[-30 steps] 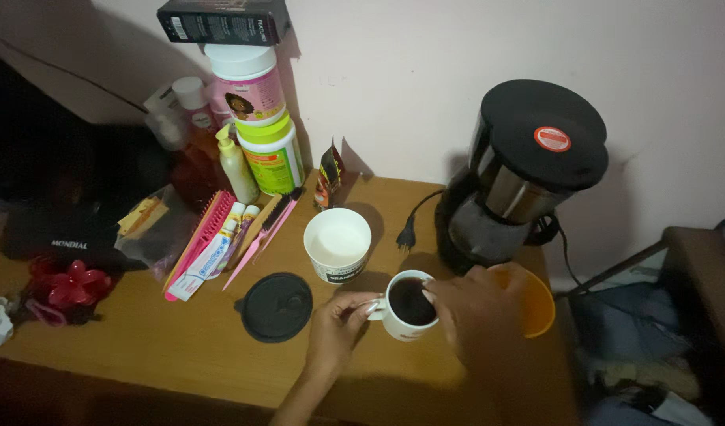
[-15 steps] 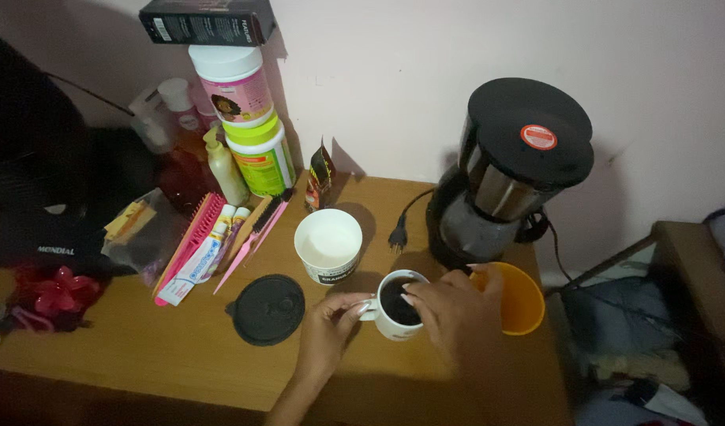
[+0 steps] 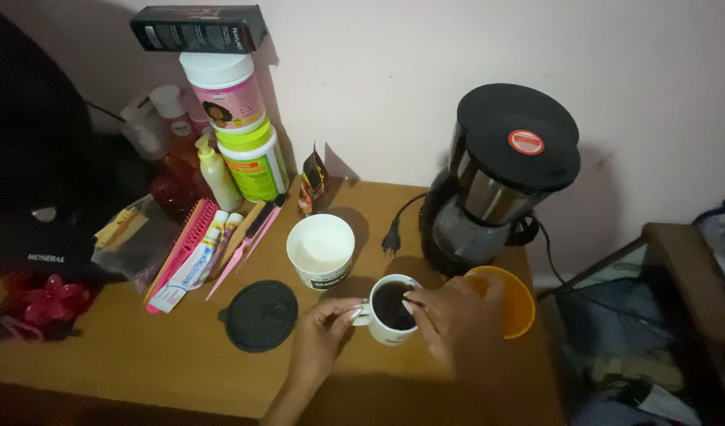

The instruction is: The person stirs a mug of dark coffee with a spoon, lifts the carafe from the filter coffee machine and pours brewed coffee, then stirs the mug again and adds the contents of a coffee sachet before closing a small container with its lid.

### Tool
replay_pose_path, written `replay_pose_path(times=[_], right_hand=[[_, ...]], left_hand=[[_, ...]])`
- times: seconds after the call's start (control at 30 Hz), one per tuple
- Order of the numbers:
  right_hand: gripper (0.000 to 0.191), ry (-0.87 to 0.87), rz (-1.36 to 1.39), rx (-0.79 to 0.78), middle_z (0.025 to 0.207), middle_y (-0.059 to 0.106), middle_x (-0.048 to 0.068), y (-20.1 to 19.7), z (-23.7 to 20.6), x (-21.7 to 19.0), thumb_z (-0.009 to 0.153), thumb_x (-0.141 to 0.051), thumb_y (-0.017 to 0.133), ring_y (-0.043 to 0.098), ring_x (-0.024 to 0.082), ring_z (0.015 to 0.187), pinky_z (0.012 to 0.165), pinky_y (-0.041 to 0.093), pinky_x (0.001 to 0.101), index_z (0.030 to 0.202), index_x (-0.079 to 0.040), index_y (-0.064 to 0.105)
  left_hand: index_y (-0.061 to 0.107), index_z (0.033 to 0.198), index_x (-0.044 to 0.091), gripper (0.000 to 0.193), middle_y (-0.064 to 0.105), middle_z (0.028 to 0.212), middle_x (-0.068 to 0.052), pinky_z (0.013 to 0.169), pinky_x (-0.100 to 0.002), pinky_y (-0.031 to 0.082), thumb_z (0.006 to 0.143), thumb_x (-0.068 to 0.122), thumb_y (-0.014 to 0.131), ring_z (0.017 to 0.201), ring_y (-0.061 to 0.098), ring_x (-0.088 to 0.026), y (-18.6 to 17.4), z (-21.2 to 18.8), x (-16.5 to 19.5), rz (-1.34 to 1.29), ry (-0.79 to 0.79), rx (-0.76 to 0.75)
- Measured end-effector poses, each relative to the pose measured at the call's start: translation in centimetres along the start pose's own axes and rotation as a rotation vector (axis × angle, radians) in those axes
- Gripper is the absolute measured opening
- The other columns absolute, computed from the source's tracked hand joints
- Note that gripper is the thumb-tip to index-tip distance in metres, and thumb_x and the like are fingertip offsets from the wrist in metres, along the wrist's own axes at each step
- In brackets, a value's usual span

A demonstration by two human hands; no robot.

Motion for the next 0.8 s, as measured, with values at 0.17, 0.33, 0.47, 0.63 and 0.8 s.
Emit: replay_pose_path(times=[0.17,0.33,0.47,0.63,0.8], right_hand=[[0.018,0.081,0.000,-0.130,0.076,0.075,0.002,0.8,-0.3,0.5,0.075,-0.023,0.082,0.068,0.019,0.074,0.098,0.029,0.0589,0.090,-0.015,0.079],[0.016,-0.049,-0.012,0.047,0.079,0.074,-0.003,0.1,0.0,0.5,0.080,-0.024,0.080,0.065,0.019,0.075,0.092,0.034,0.0517,0.093,-0.015,0.078],[0.015,-0.037,-0.122,0.036,0.075,0.072,-0.002,0.1,0.3,0.7,0.080,-0.025,0.081,0.065,0.021,0.075,0.092,0.034,0.0519,0.091,-0.015,0.078],[0.016,-0.056,-0.051,0.057,0.083,0.074,-0.002,-1.1,0.8,-0.3,0.082,-0.021,0.078,0.064,0.020,0.076,0.094,0.035,0.0498,0.096,-0.014,0.076],[0.022,-0.104,-0.044,0.035,0.082,0.074,-0.003,-3.4,1.1,-1.5,0.078,-0.016,0.075,0.065,0.019,0.081,0.102,0.032,0.0527,0.100,-0.015,0.074]], left_hand=[[0.081,0.108,0.005,0.020,0.081,0.093,-0.001,0.069,-0.026,0.055,0.092,0.010,0.070,0.080,0.068,-0.006,-0.1,-0.2,0.8,-0.035,0.098,0.015],[0.081,0.108,0.006,0.020,0.083,0.096,-0.002,0.077,-0.026,0.058,0.092,0.012,0.070,0.084,0.072,-0.008,-0.3,-0.2,1.3,0.074,0.136,0.030],[0.082,0.108,0.006,0.020,0.082,0.096,-0.006,0.074,-0.029,0.055,0.092,0.011,0.070,0.082,0.069,-0.012,-0.2,-0.3,1.2,0.028,0.082,0.018],[0.082,0.106,0.006,0.019,0.083,0.096,-0.003,0.077,-0.026,0.057,0.091,0.012,0.071,0.084,0.074,-0.009,-0.3,-0.4,1.6,0.093,0.134,0.044],[0.082,0.106,0.007,0.020,0.083,0.095,-0.003,0.073,-0.027,0.059,0.090,0.012,0.071,0.081,0.073,-0.009,-0.3,-0.1,0.9,0.087,0.042,0.037]])
Point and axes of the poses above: each hand's wrist, its own z-axis towards the middle knuckle, its own y-axis out of the palm, x = y × z, the point moved 6 cm from there along z, towards the middle knuckle
